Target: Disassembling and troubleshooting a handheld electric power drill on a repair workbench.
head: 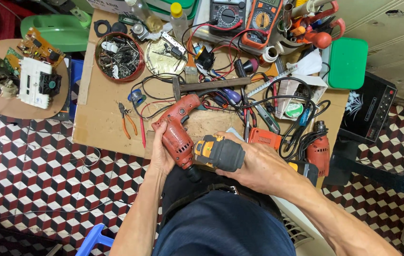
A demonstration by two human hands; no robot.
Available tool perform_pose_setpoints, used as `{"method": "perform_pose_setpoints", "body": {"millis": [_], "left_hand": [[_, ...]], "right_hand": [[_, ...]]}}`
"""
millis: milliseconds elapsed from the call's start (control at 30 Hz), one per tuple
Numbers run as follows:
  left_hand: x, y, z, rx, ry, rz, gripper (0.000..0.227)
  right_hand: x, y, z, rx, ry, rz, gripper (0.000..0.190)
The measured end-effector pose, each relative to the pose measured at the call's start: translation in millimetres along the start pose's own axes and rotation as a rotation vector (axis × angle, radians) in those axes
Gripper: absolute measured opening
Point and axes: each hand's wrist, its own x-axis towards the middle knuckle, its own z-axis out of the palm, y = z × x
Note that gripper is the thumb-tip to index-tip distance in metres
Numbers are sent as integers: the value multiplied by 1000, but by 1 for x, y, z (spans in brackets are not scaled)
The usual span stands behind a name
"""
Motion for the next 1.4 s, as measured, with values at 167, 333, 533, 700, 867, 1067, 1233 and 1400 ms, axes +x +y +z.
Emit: {"method": "perform_pose_setpoints", "body": {"millis": [167,333,533,700,867,1067,1233,1400], "left_hand": [[-18,-6,-4,-12,37,-69,62],[-10,-17,-20,-20,61,-107,64],[3,-26,-35,-34,77,-141,65],[10,-35,-44,-77,87,-109,69],[8,-33,-40,-75,78,-106,71],[10,-33,-46,-44,100,-101,72],[7,-31,-40,-33,93,-117,74],[5,-28,-34,-25,117,-120,75]], "right_hand": [[9,-3,2,-31,-73,91,65],[27,3,11,-71,-99,83,74],[52,16,19,-106,-207,153,59],[58,13,23,-49,-164,80,79],[60,5,22,-142,-201,126,83],[62,10,22,-61,-173,91,82],[64,12,22,-26,-177,118,79],[64,14,23,-64,-169,103,81]]}}
